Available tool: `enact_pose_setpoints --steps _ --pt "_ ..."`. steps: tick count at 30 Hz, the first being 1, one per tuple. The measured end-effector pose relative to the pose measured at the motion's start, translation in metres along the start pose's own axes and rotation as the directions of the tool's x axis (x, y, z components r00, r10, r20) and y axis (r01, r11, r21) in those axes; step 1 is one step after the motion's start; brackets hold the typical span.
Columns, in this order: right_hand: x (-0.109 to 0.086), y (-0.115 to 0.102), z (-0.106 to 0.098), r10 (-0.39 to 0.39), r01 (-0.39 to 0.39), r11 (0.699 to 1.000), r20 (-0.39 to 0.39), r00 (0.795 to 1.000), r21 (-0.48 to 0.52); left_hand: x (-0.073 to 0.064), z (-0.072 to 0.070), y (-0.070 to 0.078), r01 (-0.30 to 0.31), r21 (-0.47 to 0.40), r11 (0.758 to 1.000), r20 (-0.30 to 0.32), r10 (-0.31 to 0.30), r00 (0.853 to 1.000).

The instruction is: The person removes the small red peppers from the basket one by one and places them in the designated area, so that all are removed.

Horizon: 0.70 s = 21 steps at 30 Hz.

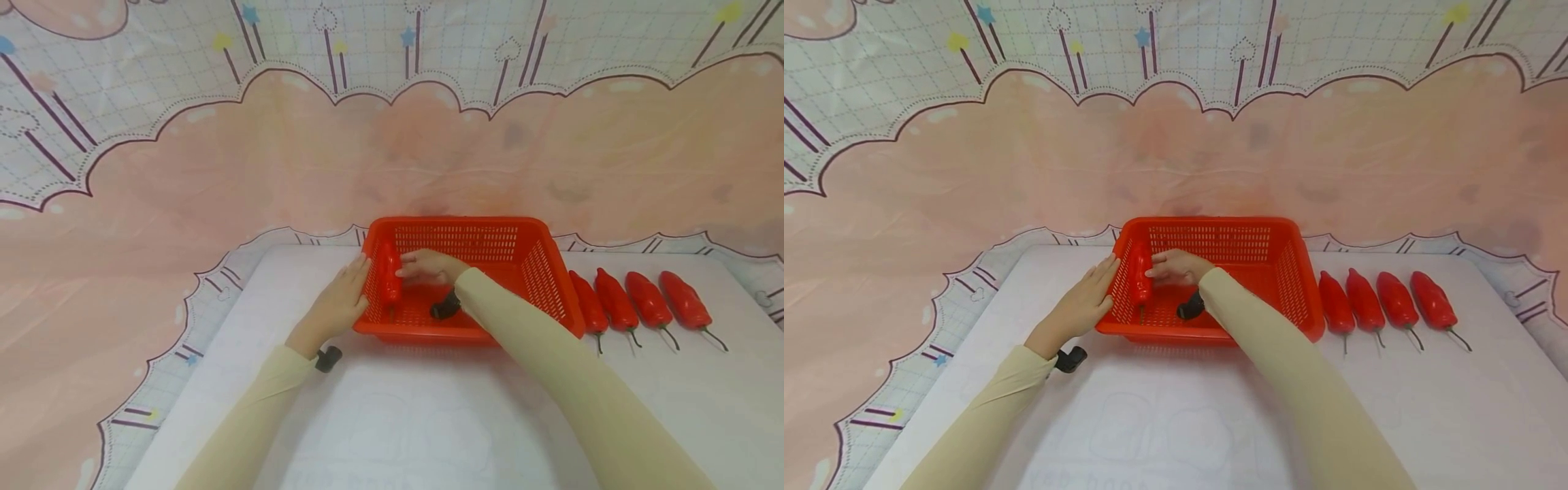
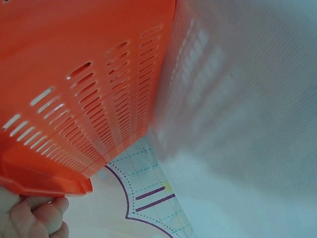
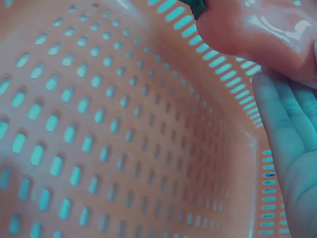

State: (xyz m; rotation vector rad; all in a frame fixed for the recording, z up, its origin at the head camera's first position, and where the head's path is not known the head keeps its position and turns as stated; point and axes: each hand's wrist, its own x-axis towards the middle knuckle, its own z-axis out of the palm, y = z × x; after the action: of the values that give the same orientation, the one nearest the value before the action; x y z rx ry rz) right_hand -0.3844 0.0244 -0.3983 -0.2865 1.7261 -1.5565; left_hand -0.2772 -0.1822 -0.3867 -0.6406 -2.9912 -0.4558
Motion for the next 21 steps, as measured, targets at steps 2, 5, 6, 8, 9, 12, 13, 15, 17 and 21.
enact_pose_setpoints --steps 2,5,6,8,9,12,13,15,17,21 --pt "-0.002 -0.002 -0.002 -0.012 0.012 1.000 0.001 1.000 0.010 0.000 0.000 0.000 0.001 -0.001 1.000 0.000 -0.001 1.000" --pt "-0.004 -0.005 -0.005 -0.024 0.025 0.999 -0.012 1.000 0.026 0.000 0.000 0.000 -0.002 0.003 1.000 0.001 0.002 1.000" --pt "-0.005 -0.006 -0.006 -0.029 0.029 0.999 -0.015 0.999 0.030 -0.001 0.000 0.000 -0.003 0.006 1.000 0.000 0.003 1.000" --pt "-0.008 -0.008 -0.010 -0.034 0.035 0.998 -0.024 0.999 0.044 0.000 0.000 0.000 -0.007 0.008 1.000 -0.003 0.007 1.000" --pt "-0.010 -0.009 -0.012 -0.037 0.038 0.998 -0.028 0.999 0.048 0.000 0.000 0.000 -0.008 0.006 1.000 -0.004 0.008 1.000" --pt "-0.016 -0.013 -0.017 -0.043 0.045 0.998 -0.034 0.998 0.049 0.000 -0.001 0.000 -0.005 0.004 1.000 -0.002 0.005 1.000" --pt "-0.018 -0.014 -0.019 -0.045 0.047 0.998 -0.034 0.998 0.048 0.000 -0.001 0.000 -0.004 0.004 1.000 -0.001 0.004 1.000" --pt "-0.023 -0.015 -0.023 -0.043 0.045 0.998 -0.043 0.998 0.040 0.000 -0.001 0.001 -0.003 0.003 1.000 0.002 0.003 1.000" --pt "-0.027 -0.017 -0.027 -0.046 0.047 0.999 -0.044 0.998 0.027 0.000 -0.001 0.001 -0.003 0.006 1.000 0.003 0.003 1.000" --pt "-0.036 -0.020 -0.034 -0.049 0.051 0.999 -0.064 0.997 0.018 0.001 0.001 0.001 -0.004 0.006 1.000 0.002 0.004 1.000"
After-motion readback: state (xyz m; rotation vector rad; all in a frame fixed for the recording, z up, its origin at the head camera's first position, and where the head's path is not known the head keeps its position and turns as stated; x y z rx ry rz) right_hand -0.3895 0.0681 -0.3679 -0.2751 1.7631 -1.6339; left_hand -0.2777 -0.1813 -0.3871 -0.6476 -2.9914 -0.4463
